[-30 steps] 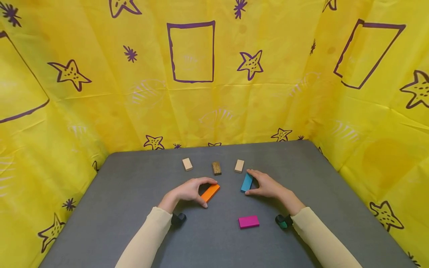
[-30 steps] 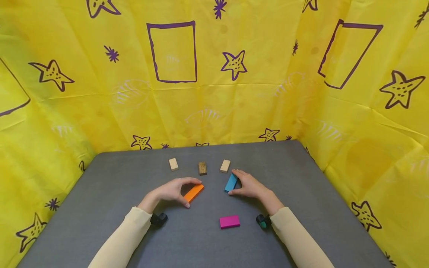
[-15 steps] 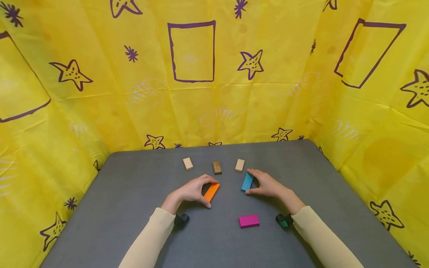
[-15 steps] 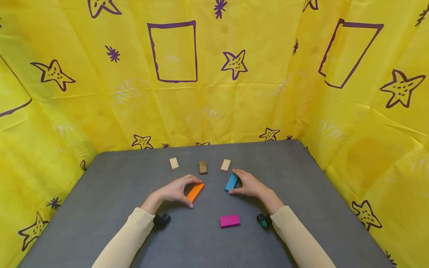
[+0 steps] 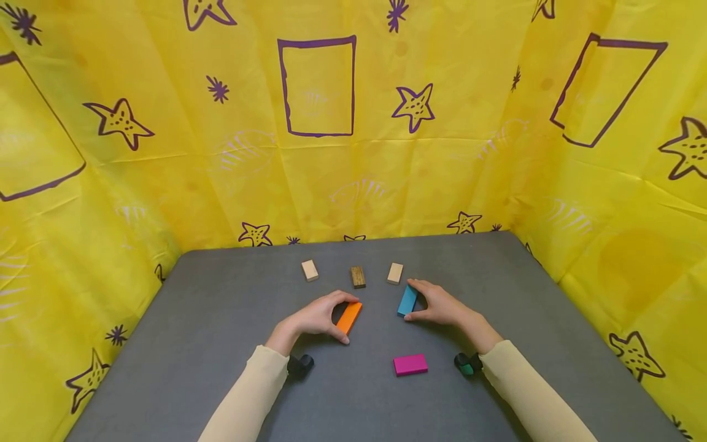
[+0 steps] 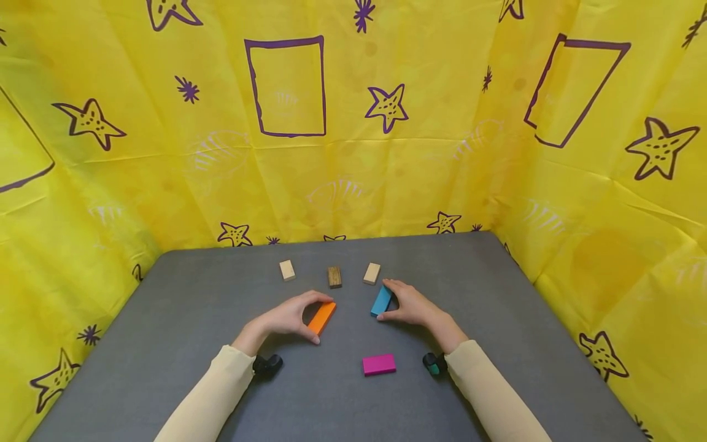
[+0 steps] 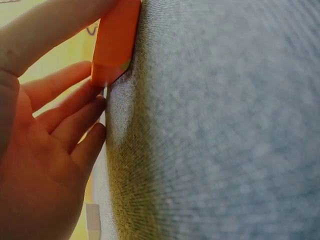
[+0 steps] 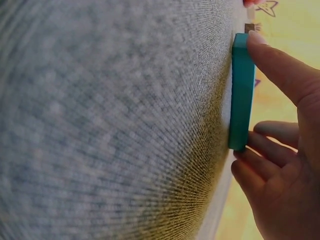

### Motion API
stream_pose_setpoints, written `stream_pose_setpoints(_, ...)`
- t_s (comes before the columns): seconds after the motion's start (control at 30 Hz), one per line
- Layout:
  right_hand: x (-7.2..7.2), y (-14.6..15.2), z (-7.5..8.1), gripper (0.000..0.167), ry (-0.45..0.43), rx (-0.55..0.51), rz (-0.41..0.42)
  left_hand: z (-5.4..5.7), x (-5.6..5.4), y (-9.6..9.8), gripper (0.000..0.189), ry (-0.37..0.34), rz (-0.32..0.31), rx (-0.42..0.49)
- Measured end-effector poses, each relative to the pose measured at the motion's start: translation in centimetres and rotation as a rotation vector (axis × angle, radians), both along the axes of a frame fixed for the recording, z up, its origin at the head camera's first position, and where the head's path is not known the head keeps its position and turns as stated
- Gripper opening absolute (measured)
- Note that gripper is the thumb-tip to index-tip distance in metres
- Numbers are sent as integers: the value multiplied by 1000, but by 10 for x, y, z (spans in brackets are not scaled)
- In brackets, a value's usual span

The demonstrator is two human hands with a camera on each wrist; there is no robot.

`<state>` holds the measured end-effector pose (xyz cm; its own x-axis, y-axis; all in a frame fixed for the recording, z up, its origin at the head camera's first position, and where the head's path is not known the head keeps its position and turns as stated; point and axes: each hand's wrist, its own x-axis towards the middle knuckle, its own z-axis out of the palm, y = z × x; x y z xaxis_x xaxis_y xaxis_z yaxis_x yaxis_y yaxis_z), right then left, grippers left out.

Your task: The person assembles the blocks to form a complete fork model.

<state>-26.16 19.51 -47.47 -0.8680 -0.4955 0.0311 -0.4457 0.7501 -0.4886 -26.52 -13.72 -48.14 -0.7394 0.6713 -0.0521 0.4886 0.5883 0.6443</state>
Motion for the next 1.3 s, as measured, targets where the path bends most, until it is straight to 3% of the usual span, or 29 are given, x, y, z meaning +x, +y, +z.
stream_pose_setpoints(0.33, -1, 1, -1, 89, 8, -20, 10, 1, 1, -4, 89, -24, -28, -9)
stream_pose_setpoints(0.8, -5, 4, -5, 90, 12, -21, -7, 1, 4, -3, 89, -45, 19, 4)
stream_pose_setpoints(1.17, -5, 5, -7, 92, 22, -26, -2, -1, 7, -5, 87, -22, 49, 26)
stream_pose_setpoints(1.3, -4, 5, -7, 91, 65, -36, 11, 0, 7, -4, 88, -11, 60, 45)
